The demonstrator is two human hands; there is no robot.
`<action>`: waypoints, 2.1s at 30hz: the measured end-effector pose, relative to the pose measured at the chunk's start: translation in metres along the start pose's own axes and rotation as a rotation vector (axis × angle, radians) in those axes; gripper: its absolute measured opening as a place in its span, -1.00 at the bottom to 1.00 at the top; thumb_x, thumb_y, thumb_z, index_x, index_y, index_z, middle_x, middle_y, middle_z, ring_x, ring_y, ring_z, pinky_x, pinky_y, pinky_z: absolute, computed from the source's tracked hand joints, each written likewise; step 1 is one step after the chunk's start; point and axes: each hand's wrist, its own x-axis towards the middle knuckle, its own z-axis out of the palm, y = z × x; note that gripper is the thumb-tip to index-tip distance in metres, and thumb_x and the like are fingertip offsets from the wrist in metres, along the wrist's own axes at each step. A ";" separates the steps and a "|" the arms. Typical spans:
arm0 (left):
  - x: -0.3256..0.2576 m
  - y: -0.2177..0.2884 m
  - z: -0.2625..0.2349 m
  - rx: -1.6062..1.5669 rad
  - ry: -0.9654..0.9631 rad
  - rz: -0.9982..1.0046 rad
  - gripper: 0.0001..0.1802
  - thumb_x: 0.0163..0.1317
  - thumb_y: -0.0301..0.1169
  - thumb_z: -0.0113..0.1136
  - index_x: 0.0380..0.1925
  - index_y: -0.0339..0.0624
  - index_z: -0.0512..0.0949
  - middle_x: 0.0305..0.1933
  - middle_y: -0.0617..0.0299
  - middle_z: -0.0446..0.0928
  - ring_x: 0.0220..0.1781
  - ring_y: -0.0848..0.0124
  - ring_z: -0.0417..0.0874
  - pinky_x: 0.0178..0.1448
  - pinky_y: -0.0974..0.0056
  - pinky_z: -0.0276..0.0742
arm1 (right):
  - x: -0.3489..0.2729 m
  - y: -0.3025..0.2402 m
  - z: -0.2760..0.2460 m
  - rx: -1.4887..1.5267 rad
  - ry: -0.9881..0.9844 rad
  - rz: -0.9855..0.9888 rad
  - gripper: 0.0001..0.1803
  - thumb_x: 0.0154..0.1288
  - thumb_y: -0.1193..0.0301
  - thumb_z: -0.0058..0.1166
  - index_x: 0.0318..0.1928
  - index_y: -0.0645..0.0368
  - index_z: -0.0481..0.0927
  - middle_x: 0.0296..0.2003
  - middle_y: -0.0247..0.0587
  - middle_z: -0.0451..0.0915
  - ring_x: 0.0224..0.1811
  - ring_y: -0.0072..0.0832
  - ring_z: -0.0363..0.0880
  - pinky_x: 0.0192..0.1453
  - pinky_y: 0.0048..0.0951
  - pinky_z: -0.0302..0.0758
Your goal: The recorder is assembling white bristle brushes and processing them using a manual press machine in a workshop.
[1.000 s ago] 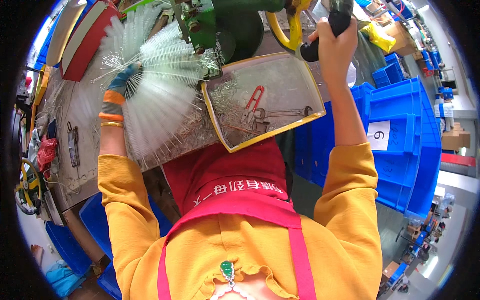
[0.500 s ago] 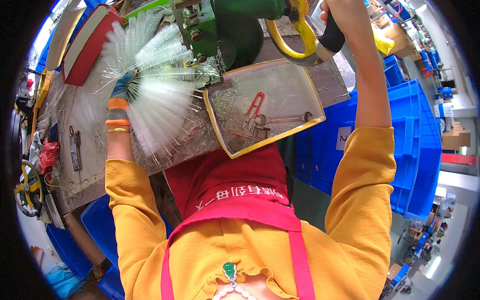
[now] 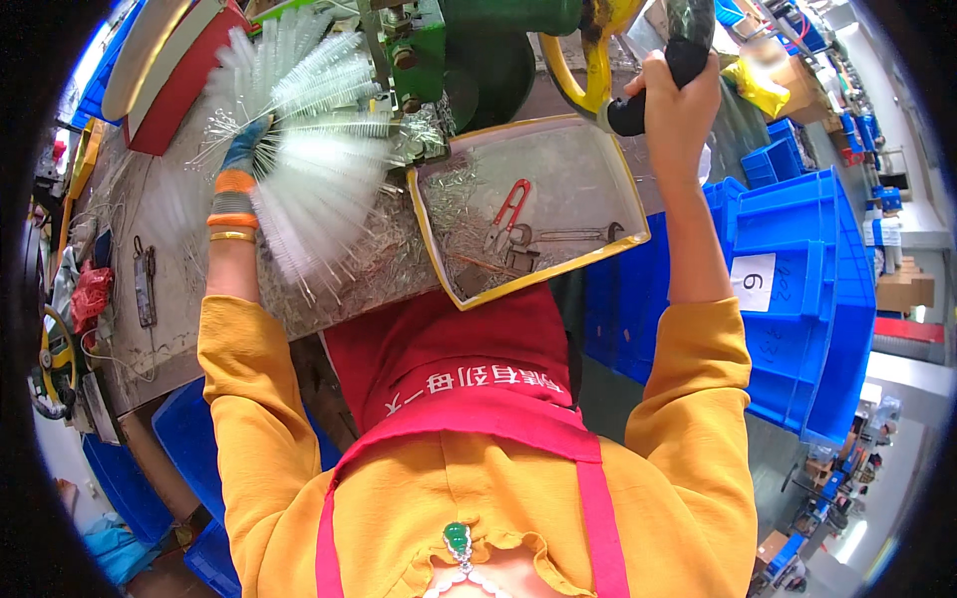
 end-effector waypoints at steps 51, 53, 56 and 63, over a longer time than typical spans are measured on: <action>-0.016 0.000 0.027 -0.022 -0.014 0.093 -0.73 -0.01 -0.27 0.19 -0.30 -0.13 0.49 -0.35 0.36 0.47 -0.41 0.55 0.45 -0.29 0.44 0.45 | 0.055 -0.021 -0.012 -0.203 -0.135 0.165 -0.86 0.00 0.41 -0.08 -0.55 0.24 0.38 -0.77 -0.33 0.36 -0.74 -0.60 0.36 -0.63 -0.59 0.32; 0.008 -0.010 -0.028 -0.074 0.028 0.070 -0.73 -0.01 -0.27 0.19 -0.31 -0.13 0.49 -0.36 0.35 0.47 -0.42 0.54 0.46 -0.30 0.44 0.45 | 0.024 -0.011 0.000 -0.100 -0.143 -0.037 -0.80 -0.06 0.47 -0.06 -0.39 0.30 0.29 -0.74 -0.30 0.40 -0.71 -0.58 0.42 -0.56 -0.57 0.38; 0.018 -0.017 -0.009 -0.024 0.055 0.144 -0.74 -0.01 -0.26 0.19 -0.33 -0.11 0.49 -0.39 0.33 0.48 -0.46 0.52 0.47 -0.35 0.42 0.47 | -0.027 0.039 0.021 0.046 0.225 -0.212 -0.80 -0.08 0.50 -0.06 -0.39 0.27 0.28 -0.74 -0.31 0.40 -0.71 -0.57 0.41 -0.52 -0.59 0.38; -0.043 0.005 0.034 -0.197 -0.079 0.089 -0.68 -0.04 -0.24 0.20 -0.34 -0.20 0.47 -0.40 0.23 0.50 -0.50 0.46 0.52 -0.43 0.40 0.51 | -0.006 0.003 0.002 -0.013 -0.007 -0.015 -0.85 0.00 0.53 -0.11 -0.38 0.28 0.27 -0.69 -0.25 0.43 -0.65 -0.56 0.45 -0.47 -0.58 0.42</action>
